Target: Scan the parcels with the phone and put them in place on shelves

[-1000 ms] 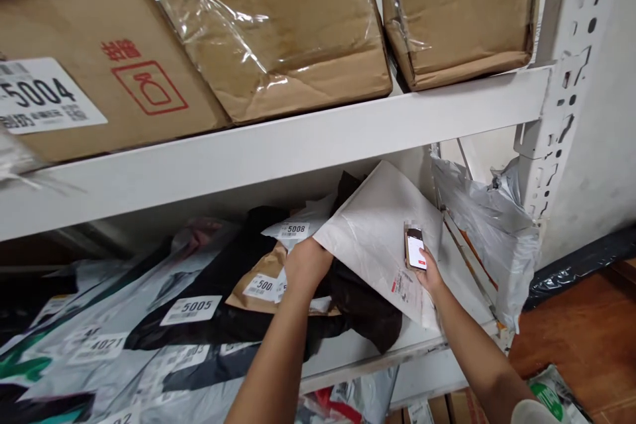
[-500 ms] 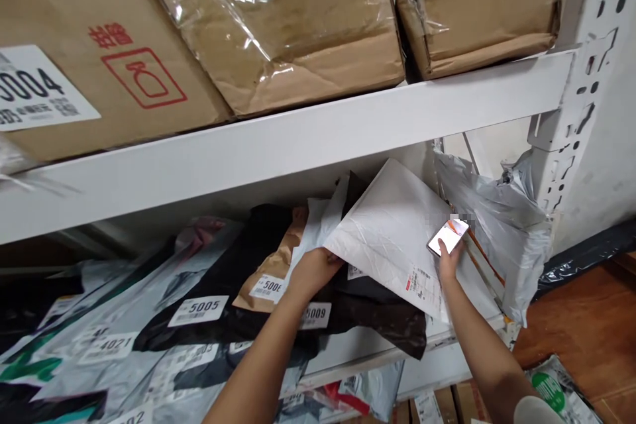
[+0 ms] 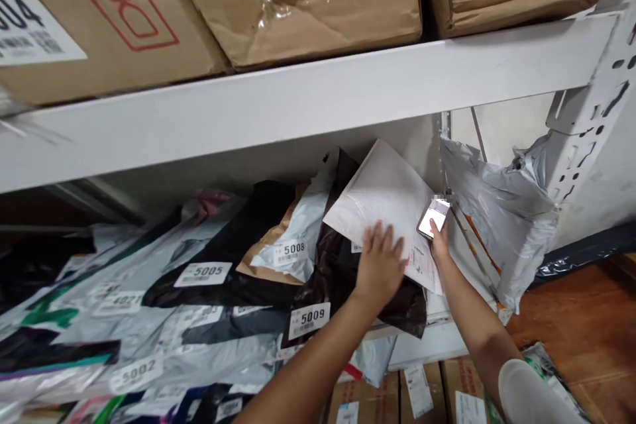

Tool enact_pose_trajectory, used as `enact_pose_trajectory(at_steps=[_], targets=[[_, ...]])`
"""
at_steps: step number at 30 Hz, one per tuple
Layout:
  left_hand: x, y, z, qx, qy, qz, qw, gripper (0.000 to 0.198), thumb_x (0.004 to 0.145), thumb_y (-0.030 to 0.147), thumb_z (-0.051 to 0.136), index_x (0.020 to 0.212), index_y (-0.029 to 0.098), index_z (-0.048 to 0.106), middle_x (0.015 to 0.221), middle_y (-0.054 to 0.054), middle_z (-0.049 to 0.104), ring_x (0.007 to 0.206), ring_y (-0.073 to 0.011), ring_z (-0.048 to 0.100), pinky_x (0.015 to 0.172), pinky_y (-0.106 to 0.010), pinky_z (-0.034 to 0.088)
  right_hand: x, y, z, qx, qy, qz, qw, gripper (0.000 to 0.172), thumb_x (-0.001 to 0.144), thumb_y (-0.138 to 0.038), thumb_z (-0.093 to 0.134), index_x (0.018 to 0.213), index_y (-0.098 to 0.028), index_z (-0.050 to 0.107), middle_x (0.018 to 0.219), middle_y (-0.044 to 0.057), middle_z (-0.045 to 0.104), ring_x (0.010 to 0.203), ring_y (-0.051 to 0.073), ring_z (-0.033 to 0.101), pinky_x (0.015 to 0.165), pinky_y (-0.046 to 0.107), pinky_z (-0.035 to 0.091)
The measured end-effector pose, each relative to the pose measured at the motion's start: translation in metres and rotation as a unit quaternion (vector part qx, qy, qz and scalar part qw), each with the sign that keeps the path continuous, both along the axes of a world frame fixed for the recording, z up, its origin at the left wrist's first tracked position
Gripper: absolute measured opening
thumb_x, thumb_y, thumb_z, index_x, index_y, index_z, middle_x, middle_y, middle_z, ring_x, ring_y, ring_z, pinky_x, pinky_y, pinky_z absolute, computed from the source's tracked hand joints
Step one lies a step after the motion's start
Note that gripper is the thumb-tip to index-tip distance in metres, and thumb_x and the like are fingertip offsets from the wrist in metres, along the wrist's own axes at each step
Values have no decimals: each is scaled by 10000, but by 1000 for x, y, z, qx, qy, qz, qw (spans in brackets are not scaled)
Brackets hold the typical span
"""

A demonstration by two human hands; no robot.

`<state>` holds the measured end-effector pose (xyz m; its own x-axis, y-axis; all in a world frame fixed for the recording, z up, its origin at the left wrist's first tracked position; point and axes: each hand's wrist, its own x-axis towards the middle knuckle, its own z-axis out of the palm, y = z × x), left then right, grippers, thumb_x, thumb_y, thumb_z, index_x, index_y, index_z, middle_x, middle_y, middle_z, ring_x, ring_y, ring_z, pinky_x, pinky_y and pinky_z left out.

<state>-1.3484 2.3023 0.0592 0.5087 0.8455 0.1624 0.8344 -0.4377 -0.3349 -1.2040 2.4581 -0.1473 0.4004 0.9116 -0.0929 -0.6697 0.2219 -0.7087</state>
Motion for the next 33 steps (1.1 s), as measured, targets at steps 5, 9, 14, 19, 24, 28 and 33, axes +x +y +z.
enact_pose_trajectory(at_steps=[5, 9, 14, 19, 24, 28, 33], targets=[[-18, 14, -13, -47, 30, 89, 994, 589, 926, 435, 630, 1472, 219, 588, 1638, -151, 398, 1542, -482, 237, 1220, -748, 148, 27, -36, 19, 8, -15, 44, 999, 717, 668, -485, 842, 1298, -279, 569, 1331, 62, 687, 1126, 254, 683, 882, 395, 596], [-26, 11, -10, -69, 35, 110, 991, 600, 930, 431, 621, 1501, 260, 555, 1669, -132, 344, 1544, -513, 191, 1180, -796, 147, 57, -100, 32, 19, -6, 131, 991, 720, 680, -548, 871, 1298, -287, 607, 1247, 84, 736, 959, 304, 755, 771, 438, 628], [-26, 17, -11, -81, 35, 120, 989, 608, 932, 442, 610, 1517, 294, 532, 1686, -120, 310, 1547, -518, 167, 1167, -801, 146, 96, -185, 47, 6, 31, 351, 936, 874, 640, -656, 891, 1375, -300, 580, 1077, 105, 779, 835, 335, 781, 488, 321, 589], [-31, 23, -11, -109, 41, 109, 987, 919, 736, 617, 790, 1547, 316, 482, 1702, -124, 275, 1537, -563, 121, 1178, -798, 86, 103, -229, 67, 25, 7, 500, 866, 994, 741, -612, 852, 1561, -355, 354, 1100, 132, 763, 777, 338, 790, 349, 244, 527], [-29, 24, -10, -105, 47, 114, 987, 876, 767, 596, 781, 1544, 320, 488, 1699, -129, 287, 1537, -555, 135, 1180, -791, 101, 94, -239, 81, 80, -24, 526, 846, 876, 786, -566, 837, 1526, -355, 417, 1115, 110, 748, 685, 268, 778, 383, 263, 571], [-24, 23, -8, -110, 68, 125, 984, 873, 789, 592, 765, 1557, 299, 470, 1701, -141, 275, 1537, -551, 137, 1168, -801, 131, 94, -240, 84, 91, -35, 532, 841, 842, 800, -552, 830, 1516, -355, 432, 1098, 92, 740, 603, 220, 745, 410, 290, 591], [-26, 23, -10, -107, 64, 120, 985, 879, 782, 603, 759, 1558, 309, 467, 1703, -131, 277, 1538, -551, 133, 1172, -797, 132, 95, -240, 85, 99, -38, 534, 839, 816, 811, -540, 820, 1510, -367, 435, 1179, 101, 720, 595, 213, 742, 415, 299, 592]])
